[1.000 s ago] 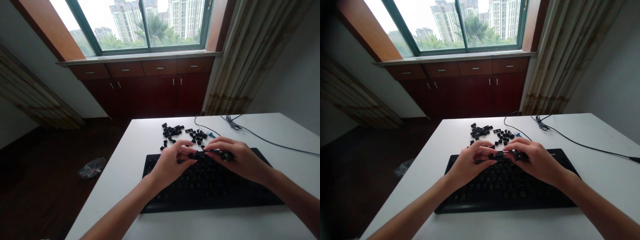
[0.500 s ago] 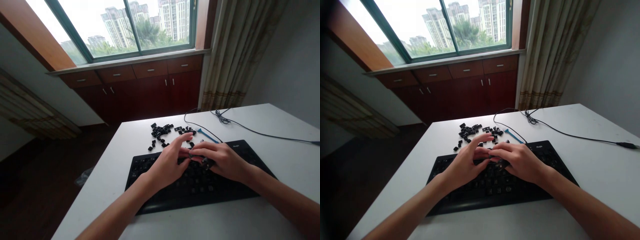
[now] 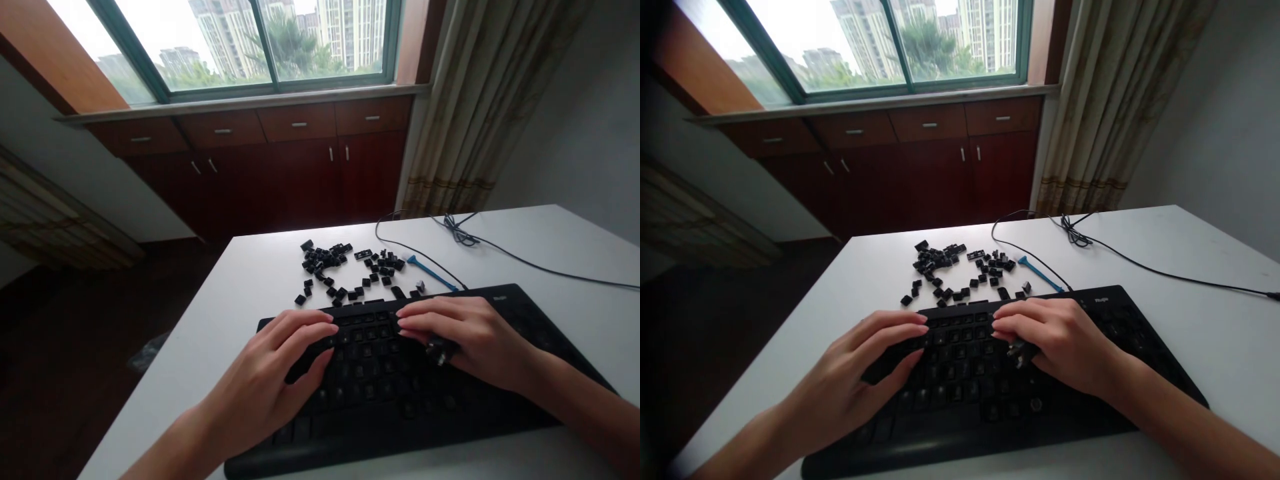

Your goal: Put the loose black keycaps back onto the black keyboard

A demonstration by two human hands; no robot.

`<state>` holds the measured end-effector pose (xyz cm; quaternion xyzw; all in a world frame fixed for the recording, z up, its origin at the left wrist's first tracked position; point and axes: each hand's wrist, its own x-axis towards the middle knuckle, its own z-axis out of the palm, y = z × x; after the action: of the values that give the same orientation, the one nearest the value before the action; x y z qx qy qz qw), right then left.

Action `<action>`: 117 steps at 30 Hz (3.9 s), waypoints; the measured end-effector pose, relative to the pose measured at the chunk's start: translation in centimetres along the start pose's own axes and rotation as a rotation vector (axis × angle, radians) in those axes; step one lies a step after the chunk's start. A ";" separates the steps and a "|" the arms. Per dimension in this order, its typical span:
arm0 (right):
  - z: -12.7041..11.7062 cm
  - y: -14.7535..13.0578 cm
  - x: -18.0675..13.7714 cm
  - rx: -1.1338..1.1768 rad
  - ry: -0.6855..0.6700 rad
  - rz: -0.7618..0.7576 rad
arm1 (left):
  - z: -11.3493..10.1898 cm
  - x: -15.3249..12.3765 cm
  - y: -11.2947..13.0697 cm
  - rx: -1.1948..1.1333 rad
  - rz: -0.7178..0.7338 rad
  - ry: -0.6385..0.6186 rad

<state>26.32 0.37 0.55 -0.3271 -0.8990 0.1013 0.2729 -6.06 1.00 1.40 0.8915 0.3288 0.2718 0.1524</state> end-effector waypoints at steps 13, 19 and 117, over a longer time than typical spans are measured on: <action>0.1 -0.6 0.0 -0.077 -0.014 -0.043 | 0.3 -0.2 0.5 0.019 0.011 -0.007; -1.1 -0.5 0.2 -0.007 0.207 0.074 | 0.7 -0.4 0.3 0.026 -0.022 0.016; -2.0 -0.5 -2.0 -0.151 0.224 0.017 | 0.8 -0.5 0.3 0.068 -0.040 -0.037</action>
<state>28.45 -1.24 1.57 -0.3635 -0.8652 -0.0015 0.3454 -5.77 0.39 0.69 0.8944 0.3526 0.2408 0.1334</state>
